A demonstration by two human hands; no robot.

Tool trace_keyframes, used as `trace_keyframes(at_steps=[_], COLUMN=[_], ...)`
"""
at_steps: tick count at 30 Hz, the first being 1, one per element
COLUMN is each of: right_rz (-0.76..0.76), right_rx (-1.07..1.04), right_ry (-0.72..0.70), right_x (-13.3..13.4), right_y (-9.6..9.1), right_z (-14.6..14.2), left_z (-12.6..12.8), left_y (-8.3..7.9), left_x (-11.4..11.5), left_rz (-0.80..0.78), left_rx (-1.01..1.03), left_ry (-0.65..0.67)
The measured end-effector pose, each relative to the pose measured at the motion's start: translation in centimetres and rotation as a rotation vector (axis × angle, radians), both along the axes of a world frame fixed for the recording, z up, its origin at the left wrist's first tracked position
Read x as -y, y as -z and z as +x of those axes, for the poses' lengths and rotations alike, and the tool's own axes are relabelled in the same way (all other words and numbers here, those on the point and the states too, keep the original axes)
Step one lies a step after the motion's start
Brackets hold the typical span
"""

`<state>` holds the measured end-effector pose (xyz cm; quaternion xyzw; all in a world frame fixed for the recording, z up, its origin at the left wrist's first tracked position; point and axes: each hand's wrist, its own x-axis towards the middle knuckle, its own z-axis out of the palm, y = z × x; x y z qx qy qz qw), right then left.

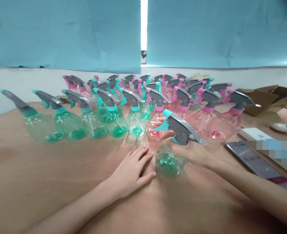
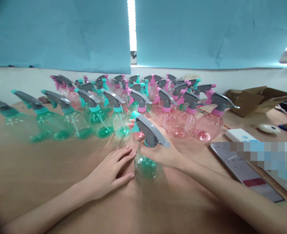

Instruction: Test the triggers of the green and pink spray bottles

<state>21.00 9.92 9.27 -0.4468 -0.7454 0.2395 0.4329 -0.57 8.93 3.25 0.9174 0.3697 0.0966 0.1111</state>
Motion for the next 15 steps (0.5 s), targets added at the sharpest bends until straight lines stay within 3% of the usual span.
trace_keyframes(at_steps=[15], right_rz=[-0.028], right_rx=[-0.089], right_ry=[-0.016], right_x=[0.08], right_y=[-0.33], right_z=[-0.27], left_z=[-0.11], left_y=[0.17], left_x=[0.06], left_rz=[0.011], left_rx=[0.008], left_ry=[0.001])
